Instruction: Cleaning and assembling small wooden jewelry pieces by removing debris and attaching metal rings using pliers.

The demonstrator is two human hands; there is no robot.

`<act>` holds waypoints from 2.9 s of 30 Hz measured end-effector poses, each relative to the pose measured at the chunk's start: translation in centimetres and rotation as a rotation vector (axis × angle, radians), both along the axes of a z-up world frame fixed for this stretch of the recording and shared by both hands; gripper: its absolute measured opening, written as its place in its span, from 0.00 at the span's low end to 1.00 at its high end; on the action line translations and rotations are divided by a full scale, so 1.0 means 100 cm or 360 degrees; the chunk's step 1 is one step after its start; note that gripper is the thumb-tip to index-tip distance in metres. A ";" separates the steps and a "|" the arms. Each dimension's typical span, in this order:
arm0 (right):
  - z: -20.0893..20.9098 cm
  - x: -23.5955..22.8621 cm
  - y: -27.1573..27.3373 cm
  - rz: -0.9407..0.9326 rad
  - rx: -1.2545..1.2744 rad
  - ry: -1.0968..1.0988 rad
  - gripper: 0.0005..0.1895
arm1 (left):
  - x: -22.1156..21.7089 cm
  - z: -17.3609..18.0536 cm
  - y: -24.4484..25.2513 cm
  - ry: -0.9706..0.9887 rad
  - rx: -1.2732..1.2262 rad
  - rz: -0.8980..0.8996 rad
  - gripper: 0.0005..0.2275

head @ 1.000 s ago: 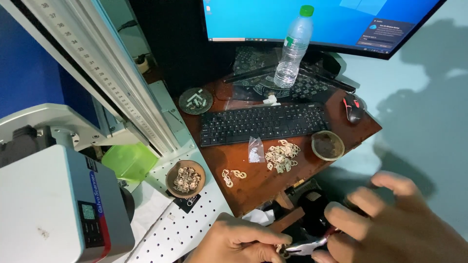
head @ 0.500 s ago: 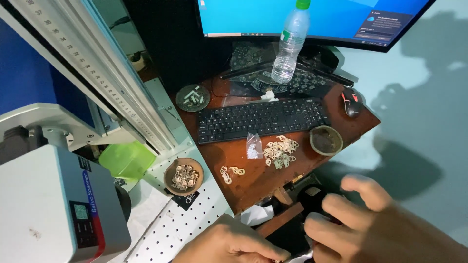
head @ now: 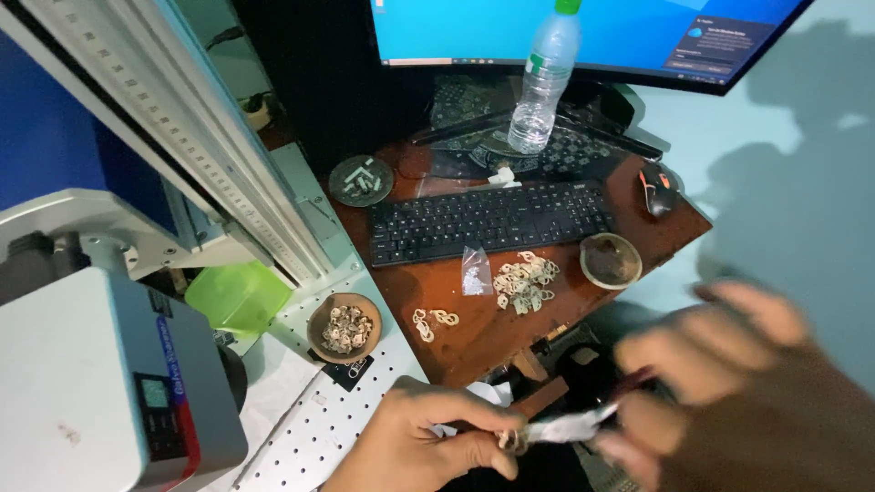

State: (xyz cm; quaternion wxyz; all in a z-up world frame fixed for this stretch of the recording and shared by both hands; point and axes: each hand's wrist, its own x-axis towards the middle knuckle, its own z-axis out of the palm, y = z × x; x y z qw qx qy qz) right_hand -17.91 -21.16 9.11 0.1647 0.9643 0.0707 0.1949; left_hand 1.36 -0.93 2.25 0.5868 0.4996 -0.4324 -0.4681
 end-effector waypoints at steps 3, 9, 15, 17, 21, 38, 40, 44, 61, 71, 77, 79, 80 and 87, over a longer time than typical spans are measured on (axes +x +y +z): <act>0.001 -0.009 0.013 -0.0428 0.0188 -0.0095 0.16 | -0.010 -0.001 0.007 0.0224 -0.0271 0.0280 0.08; -0.037 -0.002 0.053 -0.0660 0.0537 -0.0565 0.17 | -0.026 -0.018 0.006 0.0297 -0.0629 0.0495 0.10; -0.055 -0.008 0.055 -0.0790 0.0723 -0.0645 0.15 | -0.033 -0.018 0.011 0.0600 -0.0592 0.0459 0.11; -0.060 -0.011 0.054 -0.0817 0.0853 -0.0647 0.17 | -0.034 -0.017 0.012 0.0567 -0.0506 0.0527 0.11; -0.062 -0.014 0.051 -0.0702 0.0725 -0.0692 0.14 | -0.033 -0.019 0.013 0.0699 -0.0493 0.0448 0.11; -0.057 -0.015 0.053 -0.0946 0.0795 -0.0605 0.20 | -0.029 -0.013 0.013 0.0279 -0.0365 0.0511 0.09; -0.057 -0.018 0.048 -0.1005 0.0697 -0.0403 0.20 | -0.027 -0.012 0.013 0.0280 -0.0478 0.0426 0.10; -0.053 -0.015 0.052 -0.1053 0.0843 -0.0398 0.16 | -0.024 -0.013 0.013 0.0262 -0.0464 0.0452 0.10; -0.087 -0.009 0.017 -0.0422 0.1923 0.0299 0.23 | -0.020 -0.026 -0.023 0.0324 -0.0173 0.0770 0.13; -0.096 0.009 0.044 -0.1225 0.2086 0.0397 0.30 | -0.016 -0.047 -0.038 0.0347 -0.0038 0.0838 0.12; -0.155 -0.014 0.039 -0.0717 0.1808 0.0026 0.07 | -0.015 -0.050 -0.044 0.0458 0.0017 0.0925 0.12; -0.107 0.022 0.066 -0.0911 0.1905 -0.0084 0.19 | -0.014 -0.057 -0.045 0.0308 0.0076 0.0989 0.12; -0.111 0.021 0.073 -0.0913 0.1906 -0.0087 0.19 | -0.014 -0.055 -0.046 0.0306 0.0076 0.0986 0.12; -0.104 0.021 0.070 -0.0887 0.1830 -0.0256 0.17 | -0.018 -0.053 -0.046 0.0444 -0.0021 0.0905 0.12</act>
